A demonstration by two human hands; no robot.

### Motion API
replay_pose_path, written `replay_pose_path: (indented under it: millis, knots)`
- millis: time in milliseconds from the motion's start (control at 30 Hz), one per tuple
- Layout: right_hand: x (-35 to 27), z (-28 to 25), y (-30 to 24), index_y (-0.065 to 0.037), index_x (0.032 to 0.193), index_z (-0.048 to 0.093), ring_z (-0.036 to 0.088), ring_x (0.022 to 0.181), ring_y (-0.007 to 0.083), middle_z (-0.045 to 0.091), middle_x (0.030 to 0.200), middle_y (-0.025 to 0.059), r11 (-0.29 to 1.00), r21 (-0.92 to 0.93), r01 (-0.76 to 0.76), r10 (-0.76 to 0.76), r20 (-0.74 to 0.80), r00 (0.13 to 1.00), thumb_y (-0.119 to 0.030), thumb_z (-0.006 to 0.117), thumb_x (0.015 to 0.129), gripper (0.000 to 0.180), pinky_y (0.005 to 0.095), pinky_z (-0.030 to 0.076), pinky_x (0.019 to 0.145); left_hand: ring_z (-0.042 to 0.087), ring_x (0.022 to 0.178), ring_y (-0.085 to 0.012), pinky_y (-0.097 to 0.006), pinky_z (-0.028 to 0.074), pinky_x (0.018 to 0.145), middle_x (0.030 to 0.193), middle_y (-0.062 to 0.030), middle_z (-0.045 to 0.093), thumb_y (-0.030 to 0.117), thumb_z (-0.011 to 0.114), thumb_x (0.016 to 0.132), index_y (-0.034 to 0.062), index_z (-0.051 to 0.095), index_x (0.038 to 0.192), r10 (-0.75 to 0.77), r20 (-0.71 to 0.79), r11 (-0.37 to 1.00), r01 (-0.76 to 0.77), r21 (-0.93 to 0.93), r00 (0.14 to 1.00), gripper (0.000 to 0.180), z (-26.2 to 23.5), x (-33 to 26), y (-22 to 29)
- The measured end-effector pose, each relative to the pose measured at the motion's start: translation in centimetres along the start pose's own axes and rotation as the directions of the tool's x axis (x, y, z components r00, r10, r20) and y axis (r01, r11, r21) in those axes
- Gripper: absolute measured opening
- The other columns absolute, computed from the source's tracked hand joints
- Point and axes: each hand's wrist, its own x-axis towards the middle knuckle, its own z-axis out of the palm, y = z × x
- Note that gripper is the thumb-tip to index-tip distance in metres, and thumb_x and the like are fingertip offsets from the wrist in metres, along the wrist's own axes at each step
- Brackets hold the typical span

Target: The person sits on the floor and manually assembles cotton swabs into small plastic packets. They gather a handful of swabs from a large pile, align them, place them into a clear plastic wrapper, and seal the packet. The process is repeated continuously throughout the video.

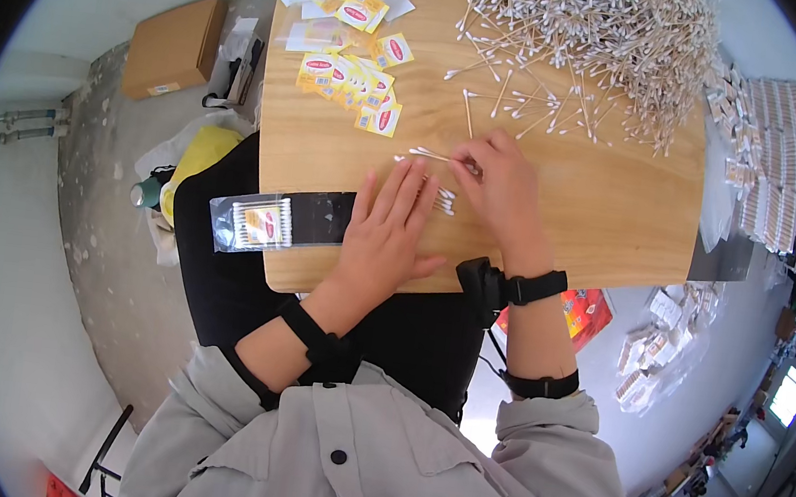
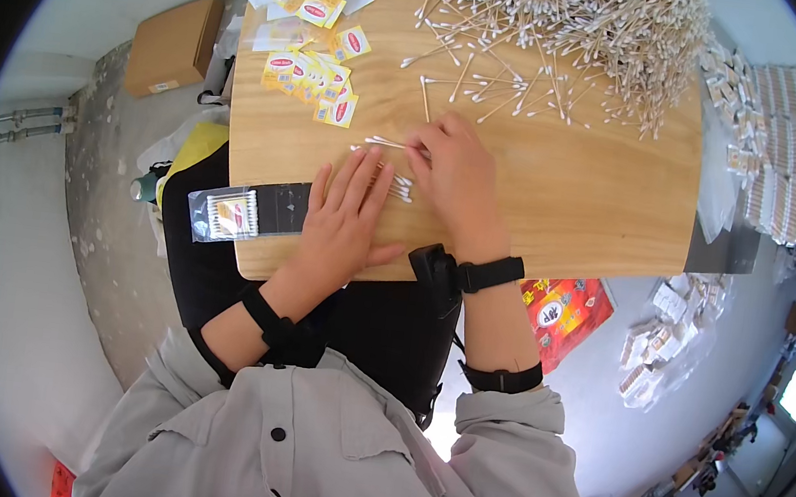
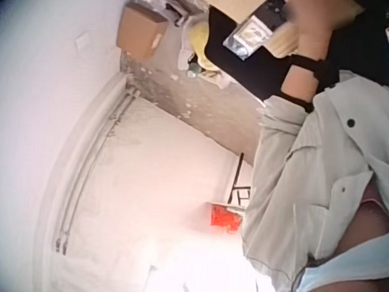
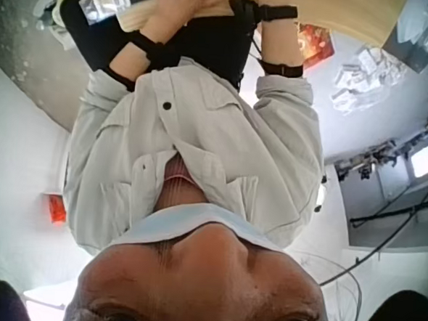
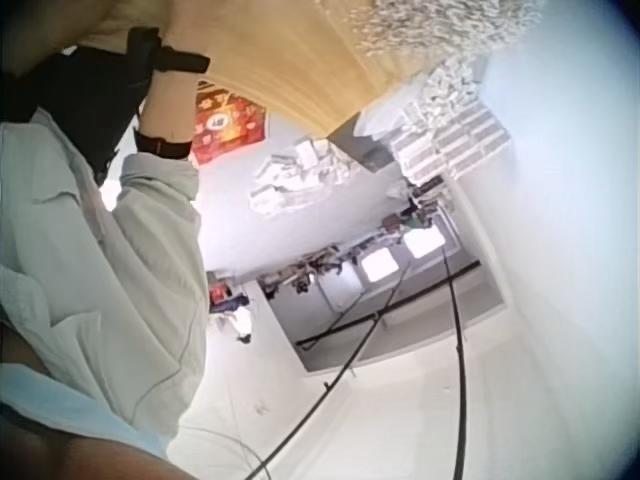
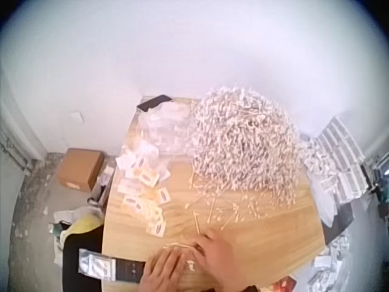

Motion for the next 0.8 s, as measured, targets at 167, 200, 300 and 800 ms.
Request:
replay_pose_path:
  millis: [167,200,300,800]
  knots:
    - [-0.9,-0.3,-0.6,-0.009,0.087,0.067,0.064,0.076,0.026,0.061,0.085,0.007,0.976,0.116,-0.184,0.191,-0.048,0.98,-0.014,0.069,0.084,0.006,0.0374,0.051,0.066,0.029,0.144,-0.0318,-0.053,0.02,0.116,0.156,-0.0172,0.03,0.051,0.08,0.066,0.0053,0.038,0.147,-0.02,-0.017,0.999,0.019,-0.042,1.0,0.102,0.3,0.1,0.7]
    - [-1.0,-0.2,-0.7,-0.009,0.088,0.068,0.064,0.075,0.0259,0.062,0.084,0.0072,0.98,0.108,-0.166,0.17,-0.036,0.985,-0.014,0.069,0.084,0.006,0.0372,0.051,0.066,0.028,0.145,-0.0311,-0.053,0.02,0.116,0.156,-0.0171,0.03,0.052,0.08,0.065,0.005,0.038,0.147,-0.007,-0.033,0.999,0.006,-0.036,0.999,0.103,0.4,0.0,0.8]
    - [-0.9,0.1,-0.8,-0.01,0.09,0.069,0.064,0.074,0.0256,0.063,0.084,0.0075,0.983,0.123,-0.136,0.141,-0.032,0.989,-0.014,0.069,0.085,0.007,0.0361,0.051,0.064,0.025,0.146,-0.0309,-0.053,0.02,0.116,0.157,-0.0175,0.028,0.052,0.081,0.062,0.0041,0.036,0.148,0.007,-0.047,0.999,-0.009,-0.047,0.999,0.108,0.5,0.0,1.1]
    - [-0.5,1.0,-0.3,-0.008,0.09,0.068,0.064,0.072,0.0242,0.06,0.081,0.0076,0.921,0.363,-0.139,0.214,-0.175,0.961,-0.013,0.071,0.083,0.009,0.0344,0.051,0.064,0.018,0.149,-0.0328,-0.054,0.017,0.118,0.159,-0.0182,0.022,0.046,0.087,0.055,0.0009,0.026,0.151,0.028,0.033,0.995,-0.024,-0.102,0.999,0.123,-1.8,1.9,-1.4]
